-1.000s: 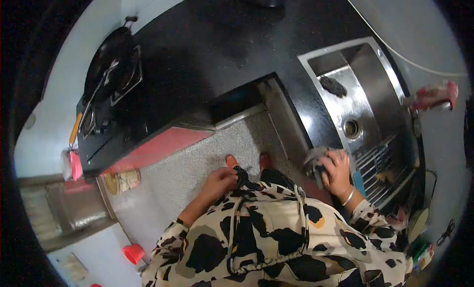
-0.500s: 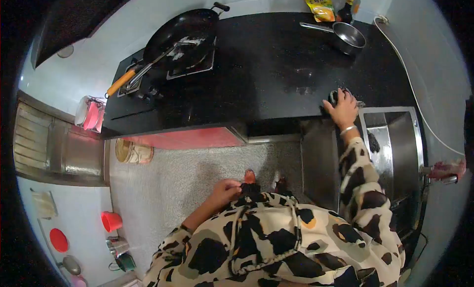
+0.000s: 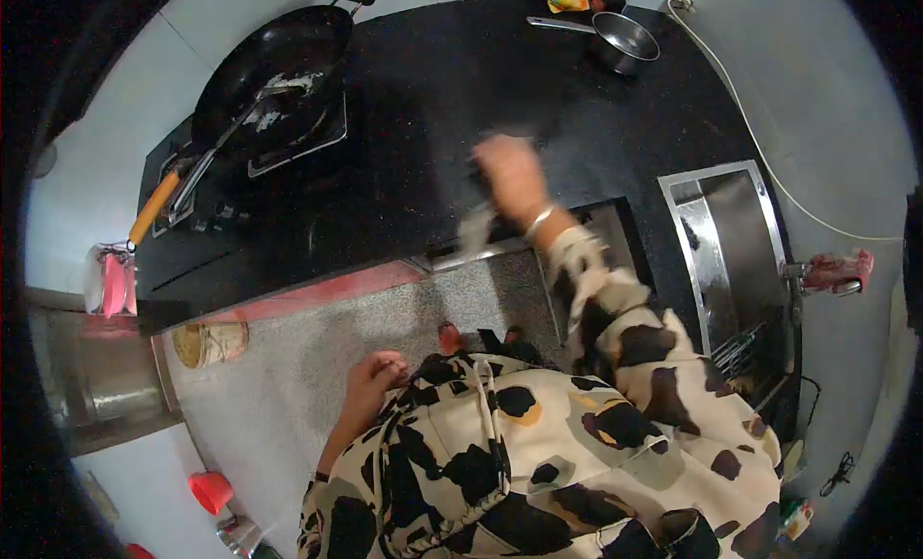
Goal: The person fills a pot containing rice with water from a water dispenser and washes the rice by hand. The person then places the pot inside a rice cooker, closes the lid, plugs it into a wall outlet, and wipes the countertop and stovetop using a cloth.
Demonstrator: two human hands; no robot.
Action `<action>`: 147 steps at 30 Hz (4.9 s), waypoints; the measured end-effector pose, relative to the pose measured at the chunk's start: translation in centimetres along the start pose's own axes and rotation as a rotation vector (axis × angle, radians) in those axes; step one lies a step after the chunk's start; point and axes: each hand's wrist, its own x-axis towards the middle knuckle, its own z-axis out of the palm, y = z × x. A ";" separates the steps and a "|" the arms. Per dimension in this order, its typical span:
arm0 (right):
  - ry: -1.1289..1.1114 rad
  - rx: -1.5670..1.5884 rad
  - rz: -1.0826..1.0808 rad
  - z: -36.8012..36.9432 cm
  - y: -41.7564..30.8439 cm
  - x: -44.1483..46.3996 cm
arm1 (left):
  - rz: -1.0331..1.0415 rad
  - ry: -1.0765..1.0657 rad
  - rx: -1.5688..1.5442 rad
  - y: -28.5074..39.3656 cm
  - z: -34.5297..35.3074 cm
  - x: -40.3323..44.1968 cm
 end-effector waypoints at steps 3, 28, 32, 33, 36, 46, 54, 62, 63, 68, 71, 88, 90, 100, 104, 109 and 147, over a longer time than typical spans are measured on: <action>-0.230 -0.436 0.602 -5.7 7.8 -1.6 | -0.047 0.099 0.023 -0.8 -2.7 -0.1; -0.079 -0.570 0.764 -8.9 29.1 -2.0 | -0.070 -0.043 0.554 2.4 1.9 9.8; 0.135 -0.578 1.009 -12.2 34.5 -6.6 | 0.113 -0.137 0.564 0.3 -0.4 11.4; -0.037 -0.452 0.732 -13.7 32.2 -5.5 | 0.027 -0.144 0.668 1.2 0.3 12.9; 0.017 -0.030 0.199 -11.4 20.4 -3.7 | 0.022 -0.202 0.402 3.2 2.2 14.2; 0.214 -0.239 0.362 -17.9 35.1 -14.5 | -0.006 -0.258 0.526 11.3 13.5 15.3; 0.199 -0.196 0.378 -17.2 33.1 -13.4 | -0.083 -0.288 0.566 8.3 13.3 16.9; -0.066 -0.111 0.347 -18.3 31.1 -10.5 | -0.147 -0.082 0.672 10.7 18.3 14.8; -0.066 -0.183 0.433 -19.8 34.7 -10.6 | -0.143 -0.078 0.628 11.1 19.1 14.3; 0.205 -0.531 0.922 -23.0 50.5 -14.5 | 0.032 -0.038 0.650 8.4 16.7 14.2; 0.260 -0.747 1.130 -20.6 51.6 -12.8 | 0.071 0.101 0.811 7.4 16.2 13.9; -0.025 -0.607 1.206 -21.8 54.4 -13.9 | -0.211 -0.071 0.278 11.1 18.7 12.0; -0.053 -0.628 1.232 -20.2 54.8 -10.5 | -0.205 0.051 0.359 10.3 19.0 10.8; 0.088 -0.398 0.432 -9.8 42.5 -1.1 | -0.106 -0.031 0.582 12.5 23.0 11.0; -0.055 -0.081 0.183 -11.7 29.4 -5.2 | -0.134 -0.083 0.628 12.1 23.1 11.8; -0.276 0.328 -0.134 -12.1 18.5 -6.6 | 0.018 -0.152 0.708 12.3 23.2 12.8; -0.004 -0.053 -0.015 3.6 -4.9 1.8 | 0.050 0.471 0.184 -9.6 2.9 -4.7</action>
